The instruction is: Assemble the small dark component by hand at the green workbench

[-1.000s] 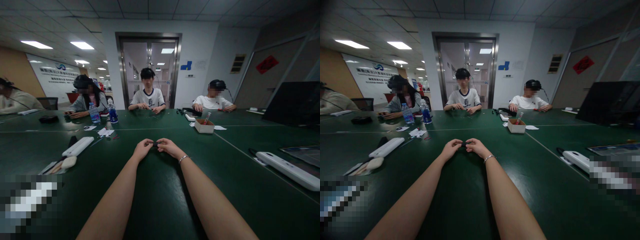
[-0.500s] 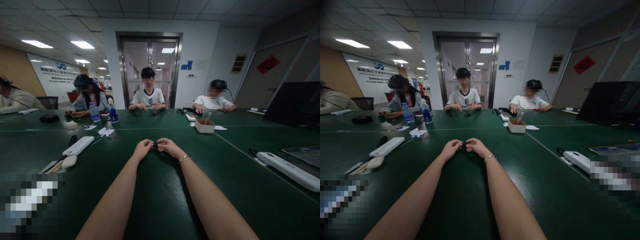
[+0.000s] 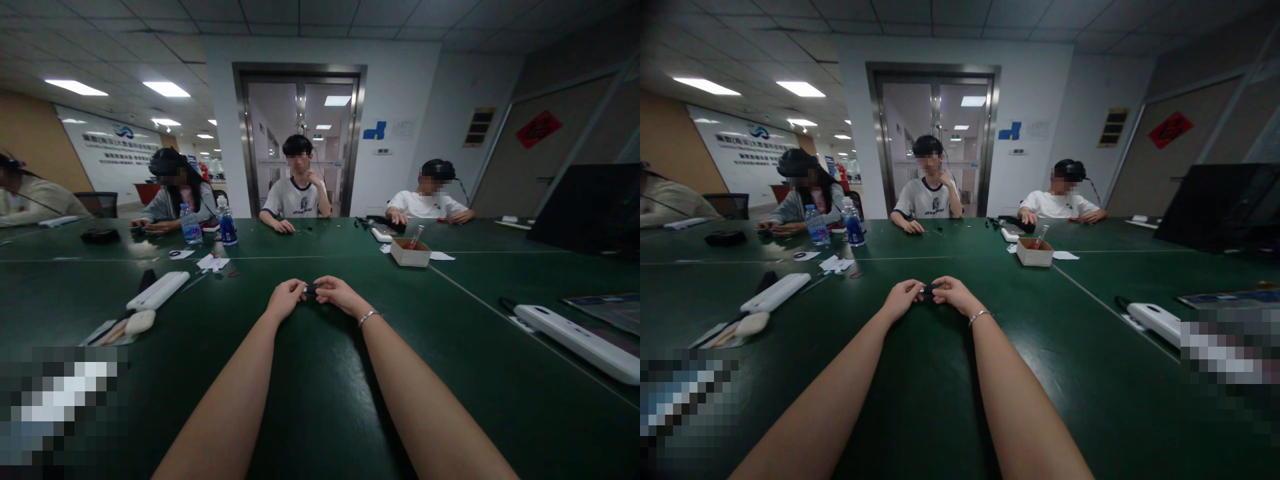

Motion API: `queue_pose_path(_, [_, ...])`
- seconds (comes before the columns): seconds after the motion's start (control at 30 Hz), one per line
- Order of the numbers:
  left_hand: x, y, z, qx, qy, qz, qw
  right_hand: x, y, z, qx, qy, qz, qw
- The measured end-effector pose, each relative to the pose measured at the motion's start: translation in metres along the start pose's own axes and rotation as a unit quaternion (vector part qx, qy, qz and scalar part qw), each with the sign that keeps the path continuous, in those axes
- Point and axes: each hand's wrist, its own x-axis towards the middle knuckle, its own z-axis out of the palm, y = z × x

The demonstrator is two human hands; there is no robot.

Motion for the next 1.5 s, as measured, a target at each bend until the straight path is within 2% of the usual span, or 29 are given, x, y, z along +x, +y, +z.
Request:
queue_pose_path(0.6, [-0.002,-0.001,-0.002,-0.003,0.012,-0.009,1.000,0.002,0.002,0.001,-0.073,-0.036,-0.015,0.997])
queue_pose_path(0.83, [-0.001,-0.001,-0.001,-0.007,0.012,-0.006,1.000,0.001,0.000,0.003,-0.067,-0.025,-0.013,0.997])
queue_pose_path(1.17, [0.000,-0.002,0.002,-0.034,0.038,0.033,0.998,0.002,-0.001,0.005,-0.047,0.024,0.016,0.998])
queue_pose_path(1.4, [-0.003,0.008,-0.003,-0.110,0.062,0.088,0.988,0.005,0.001,0.004,-0.062,-0.004,0.010,0.998])
queue_pose_path(1.5, [-0.002,0.007,0.000,-0.156,0.040,0.089,0.983,0.005,0.001,0.005,-0.118,-0.012,-0.002,0.993])
